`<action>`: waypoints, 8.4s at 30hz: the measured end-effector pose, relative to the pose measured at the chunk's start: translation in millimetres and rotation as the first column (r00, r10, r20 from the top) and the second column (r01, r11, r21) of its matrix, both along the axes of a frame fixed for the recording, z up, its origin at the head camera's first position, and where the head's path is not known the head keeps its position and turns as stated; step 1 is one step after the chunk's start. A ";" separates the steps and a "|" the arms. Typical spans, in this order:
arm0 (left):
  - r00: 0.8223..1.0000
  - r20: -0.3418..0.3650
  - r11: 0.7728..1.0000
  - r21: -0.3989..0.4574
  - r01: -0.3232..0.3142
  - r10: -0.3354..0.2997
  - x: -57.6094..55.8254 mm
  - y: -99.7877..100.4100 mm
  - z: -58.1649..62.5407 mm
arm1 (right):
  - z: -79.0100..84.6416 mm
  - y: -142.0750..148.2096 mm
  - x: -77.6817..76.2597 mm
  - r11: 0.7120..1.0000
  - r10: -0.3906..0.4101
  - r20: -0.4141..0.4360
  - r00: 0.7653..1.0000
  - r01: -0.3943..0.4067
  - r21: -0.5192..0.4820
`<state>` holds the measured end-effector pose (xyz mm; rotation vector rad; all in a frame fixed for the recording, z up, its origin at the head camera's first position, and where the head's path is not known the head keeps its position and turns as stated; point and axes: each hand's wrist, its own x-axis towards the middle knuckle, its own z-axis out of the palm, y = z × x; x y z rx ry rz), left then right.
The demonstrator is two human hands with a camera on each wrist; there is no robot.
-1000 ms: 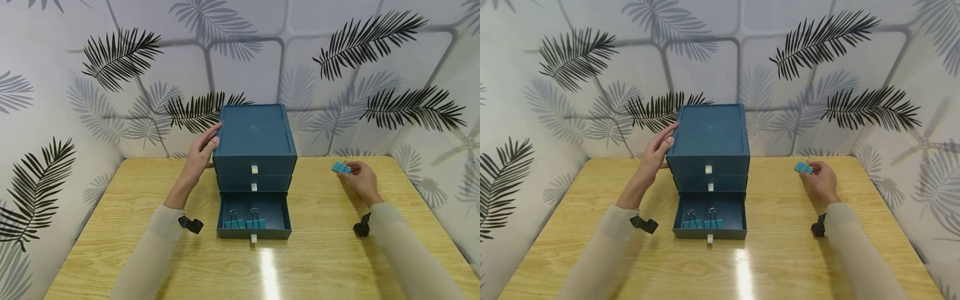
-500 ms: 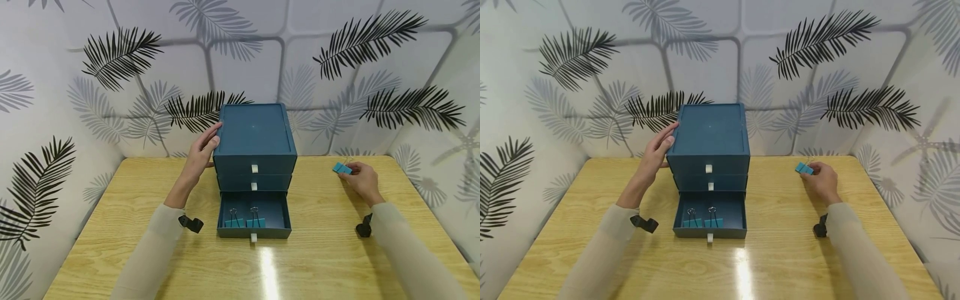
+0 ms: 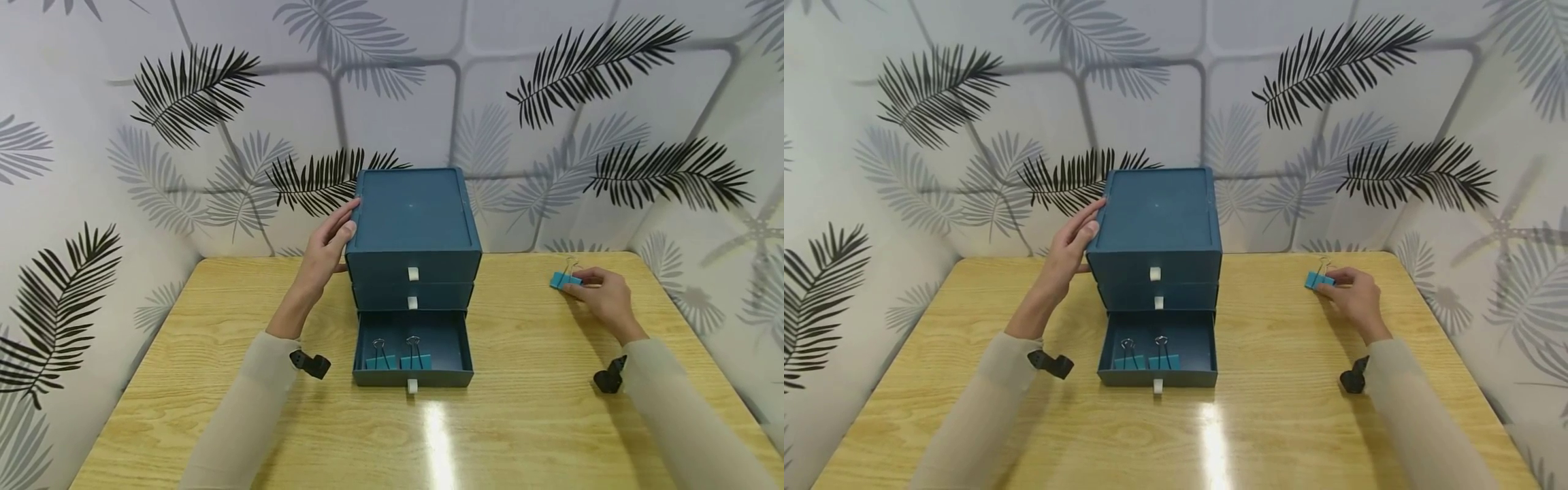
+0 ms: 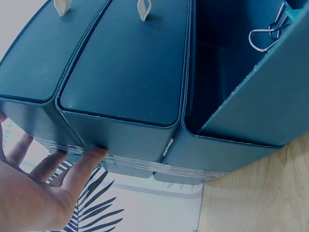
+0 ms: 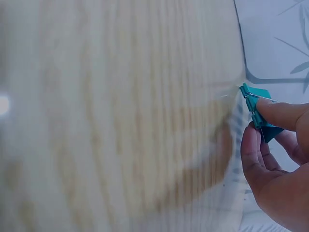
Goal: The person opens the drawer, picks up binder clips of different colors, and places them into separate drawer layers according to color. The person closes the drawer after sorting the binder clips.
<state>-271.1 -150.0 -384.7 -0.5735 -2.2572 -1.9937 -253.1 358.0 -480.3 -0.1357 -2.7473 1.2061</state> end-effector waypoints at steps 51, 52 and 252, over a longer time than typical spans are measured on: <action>1.000 0.010 1.000 0.003 -0.002 0.002 -0.2 -0.6 -1.7 | 28.6 -63.2 88.5 0.986 0.043 -0.268 0.963 -0.084 -0.146; 1.000 0.009 1.000 0.003 -0.003 0.003 -0.4 -0.6 -1.4 | 28.5 -64.2 89.5 0.985 0.042 -0.269 0.962 -0.085 -0.149; 1.000 -0.002 1.000 0.019 -0.004 0.004 0.9 2.6 0.3 | -4.0 -241.4 158.2 0.753 0.574 -0.028 0.818 -0.541 -0.374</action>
